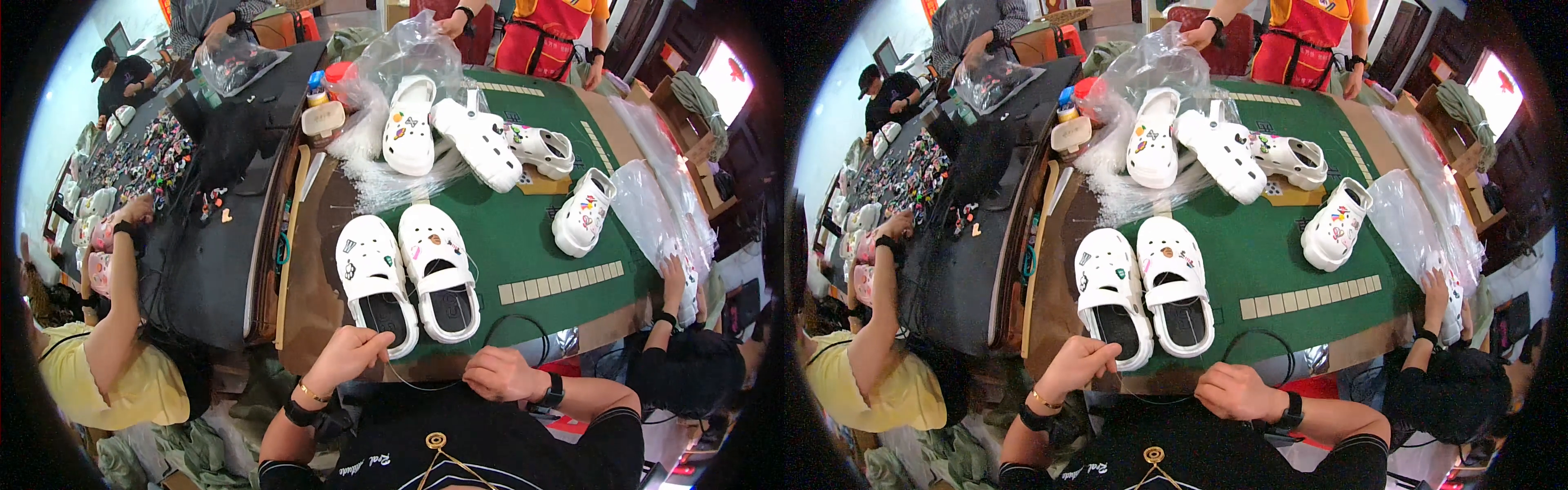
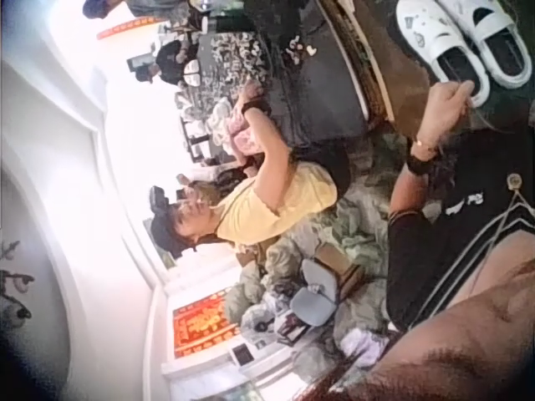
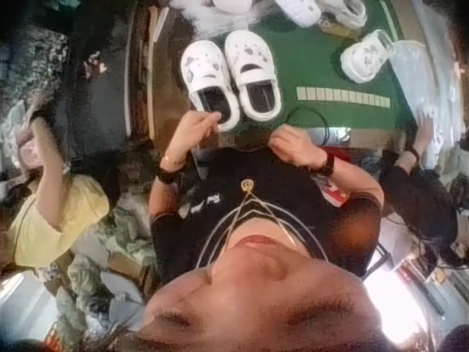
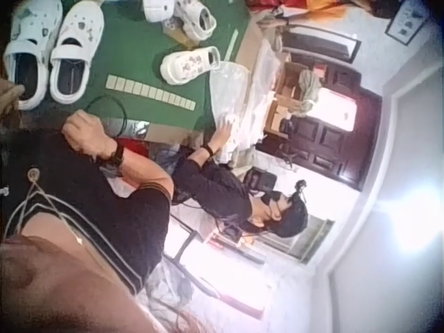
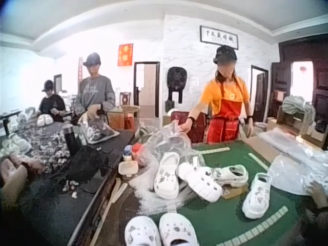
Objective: Decorating shoes with small charms and accessories.
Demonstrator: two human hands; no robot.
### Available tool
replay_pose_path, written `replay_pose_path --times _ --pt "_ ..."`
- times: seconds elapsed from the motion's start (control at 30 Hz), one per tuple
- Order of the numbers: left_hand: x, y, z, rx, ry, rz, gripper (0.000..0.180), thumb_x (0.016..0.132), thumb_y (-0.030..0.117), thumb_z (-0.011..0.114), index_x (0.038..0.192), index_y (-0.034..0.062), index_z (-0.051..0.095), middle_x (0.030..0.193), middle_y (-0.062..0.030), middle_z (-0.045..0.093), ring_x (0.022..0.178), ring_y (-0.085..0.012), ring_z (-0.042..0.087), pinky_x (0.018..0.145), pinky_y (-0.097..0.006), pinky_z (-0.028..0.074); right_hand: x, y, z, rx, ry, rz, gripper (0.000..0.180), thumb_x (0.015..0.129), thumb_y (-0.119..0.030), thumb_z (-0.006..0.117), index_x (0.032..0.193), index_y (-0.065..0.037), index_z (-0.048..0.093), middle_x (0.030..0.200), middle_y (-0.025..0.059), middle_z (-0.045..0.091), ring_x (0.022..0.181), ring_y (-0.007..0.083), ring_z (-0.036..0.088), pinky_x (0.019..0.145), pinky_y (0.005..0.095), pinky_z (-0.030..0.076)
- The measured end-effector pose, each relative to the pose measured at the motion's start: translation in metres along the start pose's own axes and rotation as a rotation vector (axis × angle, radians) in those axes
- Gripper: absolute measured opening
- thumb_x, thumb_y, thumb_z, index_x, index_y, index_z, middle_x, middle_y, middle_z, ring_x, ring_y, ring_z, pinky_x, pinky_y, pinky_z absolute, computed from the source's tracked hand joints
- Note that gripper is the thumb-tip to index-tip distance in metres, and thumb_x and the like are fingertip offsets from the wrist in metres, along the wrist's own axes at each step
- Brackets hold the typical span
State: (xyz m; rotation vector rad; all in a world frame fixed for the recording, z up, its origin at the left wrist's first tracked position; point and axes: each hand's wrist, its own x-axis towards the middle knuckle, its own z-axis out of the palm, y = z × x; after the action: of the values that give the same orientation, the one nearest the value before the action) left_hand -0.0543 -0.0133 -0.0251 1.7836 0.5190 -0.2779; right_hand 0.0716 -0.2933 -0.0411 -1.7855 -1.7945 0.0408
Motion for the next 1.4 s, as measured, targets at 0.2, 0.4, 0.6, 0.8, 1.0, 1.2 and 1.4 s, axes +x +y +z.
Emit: replay_pose_path --times 0.2,0.4,0.6,0.8,1.0,1.2,1.4 --pt "0.004 0.006 -0.003 0.049 0.095 0.088 0.039 0.091 0.030 0.061 0.070 -0.0010 0.071 0.049 -0.0050 0.056 0.046 -0.0106 0.053 0.048 -0.028 0.043 0.020 0.008 -0.001 -0.091 0.154 0.008 0.016 0.070 -0.006 0.073 0.081 -0.006 0.062 0.083 0.0043 0.061 0.072 0.0200 0.061 0.058 0.0298 0.050" --pt "0.013 0.011 -0.007 -0.061 0.280 0.081 0.037 0.092 0.026 0.061 0.070 -0.0031 0.070 0.051 -0.0046 0.058 0.048 -0.0087 0.054 0.048 -0.026 0.042 0.046 0.030 0.000 -0.143 0.220 0.044 0.013 0.072 -0.005 0.071 0.081 -0.006 0.061 0.082 0.0050 0.061 0.073 0.0224 0.060 0.061 0.0311 0.051" --pt "0.007 -0.001 -0.012 -0.195 0.324 0.072 0.038 0.095 0.027 0.058 0.073 -0.0015 0.069 0.054 -0.0014 0.057 0.047 -0.0059 0.050 0.046 -0.023 0.038 0.062 0.049 0.000 -0.179 0.372 0.149 0.016 0.072 -0.004 0.072 0.086 -0.005 0.064 0.090 0.0067 0.063 0.075 0.0240 0.061 0.064 0.0335 0.052" --pt "0.018 -0.034 -0.025 -0.408 0.453 0.114 0.041 0.100 0.035 0.053 0.080 0.0005 0.065 0.060 0.0011 0.056 0.048 -0.0029 0.045 0.043 -0.019 0.032 0.052 0.060 -0.004 -0.124 0.497 0.214 0.020 0.077 -0.002 0.069 0.096 -0.005 0.066 0.094 0.0089 0.065 0.076 0.0255 0.064 0.062 0.0334 0.052" --pt "0.045 -0.051 -0.034 -0.407 0.463 -0.078 0.041 0.099 0.038 0.052 0.086 0.0014 0.066 0.069 -0.0011 0.060 0.048 -0.0065 0.049 0.042 -0.020 0.034 0.042 0.089 -0.001 0.250 0.530 0.777 0.020 0.092 -0.013 0.060 0.109 -0.002 0.061 0.086 0.0101 0.067 0.071 0.0157 0.066 0.062 0.0287 0.050" --pt "0.065 -0.050 -0.041 -0.455 0.522 -0.016 0.036 0.099 0.035 0.053 0.091 0.0029 0.066 0.073 -0.0009 0.062 0.052 -0.0064 0.052 0.043 -0.020 0.036 0.055 0.120 0.010 0.714 0.456 0.996 0.023 0.092 -0.019 0.060 0.103 0.002 0.061 0.084 0.0059 0.067 0.068 0.0118 0.063 0.062 0.0268 0.049" --pt "0.075 -0.057 -0.043 -0.494 0.573 0.108 0.018 0.095 0.021 0.061 0.093 0.0033 0.065 0.076 0.0001 0.063 0.056 -0.0049 0.053 0.049 -0.020 0.039 0.071 0.141 0.018 0.759 0.572 0.957 0.019 0.089 -0.013 0.062 0.098 0.004 0.062 0.081 0.0044 0.066 0.070 0.0102 0.059 0.064 0.0258 0.048"
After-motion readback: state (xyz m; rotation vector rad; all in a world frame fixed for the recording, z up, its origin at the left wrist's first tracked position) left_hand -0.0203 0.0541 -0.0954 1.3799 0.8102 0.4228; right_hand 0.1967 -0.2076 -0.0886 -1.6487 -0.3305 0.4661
